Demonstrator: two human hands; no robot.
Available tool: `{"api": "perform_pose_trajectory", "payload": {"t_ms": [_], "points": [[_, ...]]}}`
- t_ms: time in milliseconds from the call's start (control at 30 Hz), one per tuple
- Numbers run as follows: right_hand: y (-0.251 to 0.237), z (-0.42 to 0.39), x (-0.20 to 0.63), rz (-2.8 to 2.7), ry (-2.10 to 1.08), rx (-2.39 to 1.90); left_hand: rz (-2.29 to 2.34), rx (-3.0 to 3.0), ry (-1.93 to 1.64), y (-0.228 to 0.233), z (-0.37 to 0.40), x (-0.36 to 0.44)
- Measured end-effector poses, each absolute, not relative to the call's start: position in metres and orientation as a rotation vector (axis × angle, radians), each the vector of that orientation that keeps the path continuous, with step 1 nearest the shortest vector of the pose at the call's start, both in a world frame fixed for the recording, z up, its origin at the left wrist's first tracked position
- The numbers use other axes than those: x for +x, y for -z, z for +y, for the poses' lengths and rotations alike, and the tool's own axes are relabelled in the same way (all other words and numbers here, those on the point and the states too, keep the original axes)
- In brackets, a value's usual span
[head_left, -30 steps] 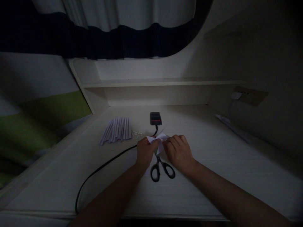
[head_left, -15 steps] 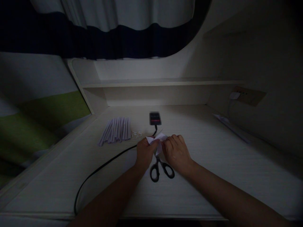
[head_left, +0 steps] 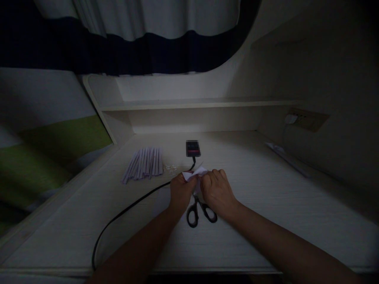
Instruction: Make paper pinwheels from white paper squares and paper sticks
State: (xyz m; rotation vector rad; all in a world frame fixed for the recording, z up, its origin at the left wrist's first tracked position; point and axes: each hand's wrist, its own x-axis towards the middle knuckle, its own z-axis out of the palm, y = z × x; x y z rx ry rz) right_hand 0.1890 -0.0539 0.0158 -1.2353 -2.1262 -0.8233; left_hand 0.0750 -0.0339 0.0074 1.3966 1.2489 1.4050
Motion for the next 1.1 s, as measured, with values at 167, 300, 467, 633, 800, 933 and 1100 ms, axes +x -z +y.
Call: {"api": "perform_pose_trajectory", "payload": {"t_ms": [167,300,467,633,800,933,1100], "points": [[-0.0143,-0.0521,0.1897,-2.11,0.781,-1.236,1.204,1.453,-1.405,-0.0048,-0.035,0.0742],[-0.0142,-0.0521,0.1898,-2.119,0.77,-1.247,1.208,1.457,-1.422,-0.0029,-0.035,0.0736],[-0.0145,-0.0515,0.1899,-2.121,0.774,-1.277,1.214,1.436,-1.399,-0.0037,-0.0355,0.0743],[-0.0143,-0.05,0.1896,-2.118,0.784,-1.272,1.19,1.409,-1.39,-0.001,-0.035,0.0742],[-0.0143,-0.0513,0.1914,-2.148,0.766,-1.25,1.191,1.373,-1.405,-0.0023,-0.0338,0.0754],[-0.0137,-0.0531,0.194,-2.176,0.731,-1.174,1.209,1.32,-1.443,-0.0043,-0.0311,0.0764],[-0.0146,-0.055,0.1954,-2.191,0.75,-1.152,1.22,1.283,-1.462,-0.0051,-0.0302,0.0751]]}}
